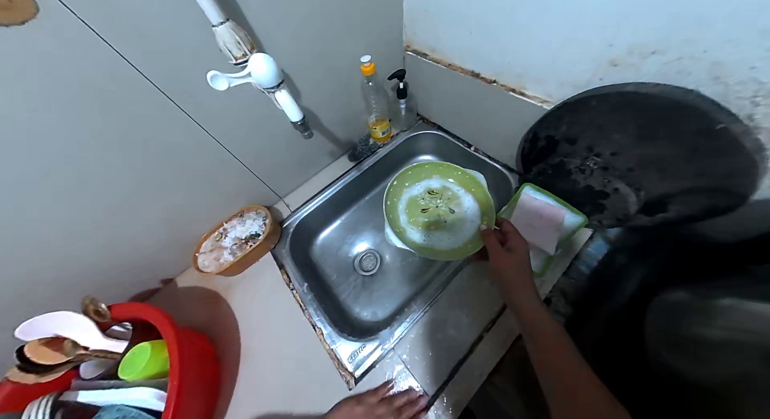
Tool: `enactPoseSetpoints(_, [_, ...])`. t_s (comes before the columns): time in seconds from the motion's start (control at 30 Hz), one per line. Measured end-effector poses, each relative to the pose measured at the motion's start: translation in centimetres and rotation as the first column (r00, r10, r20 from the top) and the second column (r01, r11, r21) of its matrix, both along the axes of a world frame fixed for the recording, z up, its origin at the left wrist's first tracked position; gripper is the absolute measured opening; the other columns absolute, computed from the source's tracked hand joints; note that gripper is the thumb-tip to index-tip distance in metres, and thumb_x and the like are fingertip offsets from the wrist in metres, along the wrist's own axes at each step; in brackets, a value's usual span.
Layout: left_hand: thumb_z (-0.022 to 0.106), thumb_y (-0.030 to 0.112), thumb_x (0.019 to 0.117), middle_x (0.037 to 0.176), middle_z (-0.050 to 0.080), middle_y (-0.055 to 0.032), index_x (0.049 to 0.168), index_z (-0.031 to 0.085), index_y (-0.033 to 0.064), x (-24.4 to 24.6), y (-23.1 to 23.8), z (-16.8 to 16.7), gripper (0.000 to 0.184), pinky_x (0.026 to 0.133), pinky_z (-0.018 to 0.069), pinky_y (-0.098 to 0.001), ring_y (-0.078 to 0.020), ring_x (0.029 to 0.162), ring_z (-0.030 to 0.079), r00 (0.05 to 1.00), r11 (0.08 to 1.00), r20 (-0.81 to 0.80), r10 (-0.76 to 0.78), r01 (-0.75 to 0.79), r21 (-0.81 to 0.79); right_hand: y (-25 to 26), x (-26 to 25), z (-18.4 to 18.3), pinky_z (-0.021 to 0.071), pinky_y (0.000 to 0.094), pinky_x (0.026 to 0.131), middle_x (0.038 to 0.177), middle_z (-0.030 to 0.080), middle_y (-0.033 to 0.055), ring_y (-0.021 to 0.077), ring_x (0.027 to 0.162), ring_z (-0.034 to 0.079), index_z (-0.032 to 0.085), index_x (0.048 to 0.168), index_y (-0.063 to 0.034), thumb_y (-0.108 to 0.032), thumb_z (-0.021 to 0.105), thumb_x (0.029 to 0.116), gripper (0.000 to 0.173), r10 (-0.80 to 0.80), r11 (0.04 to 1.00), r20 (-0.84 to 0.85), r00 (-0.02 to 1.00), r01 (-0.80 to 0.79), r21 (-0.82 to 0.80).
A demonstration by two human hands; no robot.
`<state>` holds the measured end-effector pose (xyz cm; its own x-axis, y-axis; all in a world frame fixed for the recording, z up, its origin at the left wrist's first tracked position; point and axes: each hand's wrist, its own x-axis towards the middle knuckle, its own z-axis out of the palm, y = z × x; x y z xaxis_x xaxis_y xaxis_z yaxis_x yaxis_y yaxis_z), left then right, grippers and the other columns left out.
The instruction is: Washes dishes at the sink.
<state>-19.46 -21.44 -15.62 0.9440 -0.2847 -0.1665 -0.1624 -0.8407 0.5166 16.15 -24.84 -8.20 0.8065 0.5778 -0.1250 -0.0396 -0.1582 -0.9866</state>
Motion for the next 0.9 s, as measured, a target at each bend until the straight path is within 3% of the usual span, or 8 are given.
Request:
enactPoseSetpoints(0.2, [0.023, 0.042, 0.1118, 0.172, 0.017, -0.0057, 0.165, 0.020, 0.0123, 21.3, 2.0, -0.3, 0.061, 0.129, 0.0046, -0.0513, -0.0197, 0.159, 0.010, 0.996, 0.996, 0.050, 0.077, -0.079, 0.031, -0.8, 0.5, 2.3, 0.0603, 0.0287, 0.061, 0.088, 0.069, 0.0056, 0.0115, 0.068, 0.069, 0.054, 0.136, -0.0051, -0.017, 0.051, 0.1094, 0.029, -0.020, 0.999, 0.041, 0.999, 0.018, 0.049])
enactPoseSetpoints(0.4, [0.026, 0.049, 0.1103, 0.170, 0.025, -0.0073, 0.163, 0.031, 0.0180, 22.4, 5.0, -0.4, 0.061, 0.127, -0.0040, -0.0608, -0.0252, 0.159, 0.009, 0.786, 0.785, -0.014, 0.618, -0.615, 0.075, -2.1, 1.2, 3.3, 0.0600, 0.0328, 0.060, 0.090, 0.070, 0.0075, 0.0148, 0.067, 0.068, 0.054, 0.138, -0.0080, -0.022, 0.050, 0.1101, 0.031, -0.002, 1.000, 0.124, 0.992, 0.001, 0.003])
enactPoseSetpoints(0.47, [0.030, 0.042, 0.1103, 0.169, 0.027, -0.0088, 0.161, 0.035, 0.0116, 20.3, 5.8, -0.3, 0.059, 0.127, -0.0003, -0.0605, -0.0261, 0.159, 0.011, 0.681, 0.680, 0.020, 0.732, -0.732, 0.039, -2.0, 1.0, 3.1, 0.0594, 0.0328, 0.059, 0.088, 0.069, 0.0084, 0.0153, 0.066, 0.067, 0.054, 0.137, -0.0061, -0.020, 0.051, 0.1099, 0.031, -0.018, 1.000, 0.137, 0.990, 0.020, -0.011])
enactPoseSetpoints(0.53, [0.033, 0.034, 0.1096, 0.148, 0.057, -0.0084, 0.146, 0.057, 0.0097, 17.9, 7.3, 1.6, 0.050, 0.124, 0.0248, -0.0532, -0.0255, 0.146, 0.043, 0.572, 0.586, 0.185, 0.799, -0.809, -0.031, -1.4, 1.0, 2.9, 0.0595, 0.0369, 0.061, 0.087, 0.068, 0.0116, 0.0186, 0.066, 0.067, 0.053, 0.138, -0.0026, -0.018, 0.051, 0.1095, 0.033, -0.036, 0.998, 0.189, 0.981, 0.046, -0.046])
enactPoseSetpoints(0.6, [0.038, 0.029, 0.1087, 0.115, 0.072, -0.0097, 0.120, 0.072, 0.0080, 15.9, 9.4, 5.7, 0.042, 0.106, 0.0466, -0.0496, -0.0267, 0.116, 0.065, 0.510, 0.584, 0.414, 0.754, -0.809, -0.067, -0.3, 0.6, 2.1, 0.0600, 0.0417, 0.063, 0.085, 0.066, 0.0141, 0.0222, 0.067, 0.068, 0.051, 0.140, -0.0003, -0.017, 0.053, 0.1089, 0.035, -0.042, 0.996, 0.201, 0.979, 0.058, -0.073])
enactPoseSetpoints(0.73, [0.054, 0.028, 0.1021, 0.102, 0.072, -0.0162, 0.113, 0.074, 0.0081, 15.2, 15.0, 19.6, 0.031, 0.085, 0.0528, -0.0566, -0.0374, 0.097, 0.069, 0.401, 0.437, 0.766, 0.502, -0.882, 0.176, 4.1, -1.1, 1.9, 0.0604, 0.0447, 0.065, 0.078, 0.066, 0.0149, 0.0241, 0.065, 0.069, 0.050, 0.138, 0.0047, -0.016, 0.053, 0.1085, 0.037, 0.054, 0.995, 0.147, 0.988, -0.040, -0.093])
enactPoseSetpoints(0.83, [0.054, 0.038, 0.1034, 0.115, 0.066, -0.0282, 0.124, 0.068, 0.0007, 15.6, 19.3, 30.0, 0.045, 0.092, 0.0457, -0.0664, -0.0493, 0.110, 0.062, 0.318, 0.139, 0.773, 0.549, -0.946, 0.292, 7.4, -2.9, 2.6, 0.0608, 0.0442, 0.067, 0.081, 0.068, 0.0167, 0.0246, 0.067, 0.070, 0.049, 0.140, 0.0042, -0.018, 0.049, 0.1099, 0.037, 0.176, 0.983, 0.083, 0.981, -0.171, -0.065])
enactPoseSetpoints(0.9, [0.052, 0.050, 0.1038, 0.115, 0.064, -0.0321, 0.112, 0.070, -0.0065, 16.3, 21.9, 33.5, 0.060, 0.099, 0.0409, -0.0645, -0.0500, 0.117, 0.057, 0.368, 0.001, 0.704, 0.608, -0.887, 0.462, 9.7, -3.8, 3.0, 0.0612, 0.0446, 0.068, 0.085, 0.070, 0.0164, 0.0251, 0.070, 0.071, 0.048, 0.142, 0.0016, -0.019, 0.049, 0.1101, 0.038, 0.240, 0.967, 0.064, 0.969, -0.233, -0.100])
